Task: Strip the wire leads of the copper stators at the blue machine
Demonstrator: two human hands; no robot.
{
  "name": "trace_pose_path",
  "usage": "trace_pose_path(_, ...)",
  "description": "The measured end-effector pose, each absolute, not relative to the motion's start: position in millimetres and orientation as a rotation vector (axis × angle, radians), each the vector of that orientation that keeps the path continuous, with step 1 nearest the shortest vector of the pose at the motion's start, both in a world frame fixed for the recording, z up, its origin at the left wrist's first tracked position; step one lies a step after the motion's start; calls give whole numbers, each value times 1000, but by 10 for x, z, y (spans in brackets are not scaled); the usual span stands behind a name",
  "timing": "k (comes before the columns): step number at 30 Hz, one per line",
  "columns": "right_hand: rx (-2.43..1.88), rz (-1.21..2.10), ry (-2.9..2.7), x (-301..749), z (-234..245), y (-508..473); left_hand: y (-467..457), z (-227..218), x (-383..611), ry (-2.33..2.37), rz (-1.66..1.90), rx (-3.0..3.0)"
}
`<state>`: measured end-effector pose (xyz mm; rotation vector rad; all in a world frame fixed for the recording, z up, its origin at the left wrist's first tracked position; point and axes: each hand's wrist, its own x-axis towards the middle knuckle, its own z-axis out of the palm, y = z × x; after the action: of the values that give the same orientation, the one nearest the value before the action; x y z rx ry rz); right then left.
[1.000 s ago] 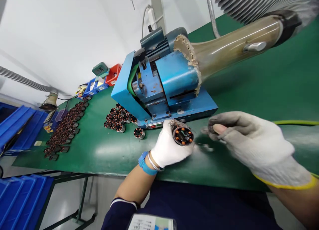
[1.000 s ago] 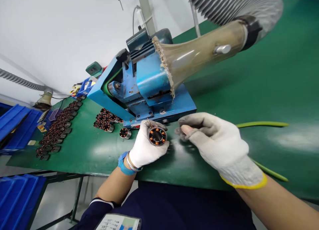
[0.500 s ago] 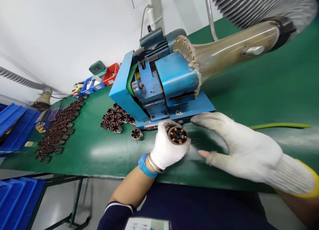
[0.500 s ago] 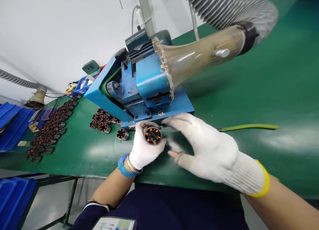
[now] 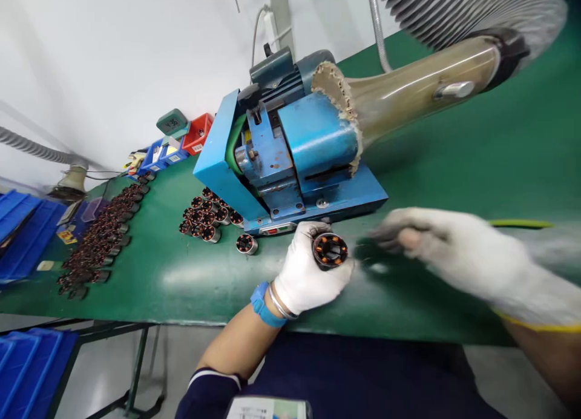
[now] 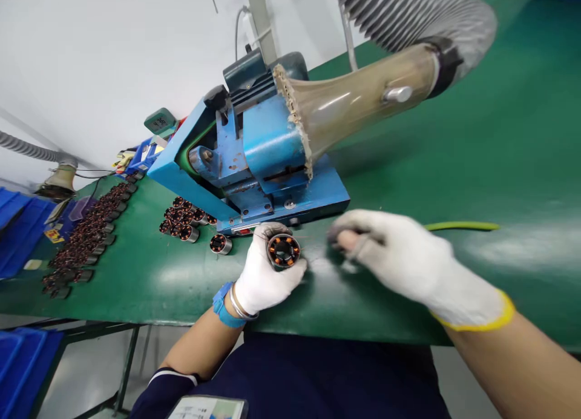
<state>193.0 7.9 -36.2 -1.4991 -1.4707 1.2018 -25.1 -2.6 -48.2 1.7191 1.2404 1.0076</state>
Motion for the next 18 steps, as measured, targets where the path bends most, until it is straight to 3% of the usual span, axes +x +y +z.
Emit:
trace_pose_path(3, -1350, 1368, -1692, 1830, -337, 135, -50, -434, -247, 1188, 929, 1709)
trace_pose_path(9, -1356, 1180, -881, 1792, -335, 204, -39, -420, -122, 1384, 1009, 1455)
trace_pose_path(14, -1212, 1323, -1033, 1466, -356, 71, 40, -445, 55, 1209, 1196, 1203)
trace_pose_path(18, -1203, 1198, -1109, 1321, -289, 130, 127, -402, 131, 1090, 1300, 1101)
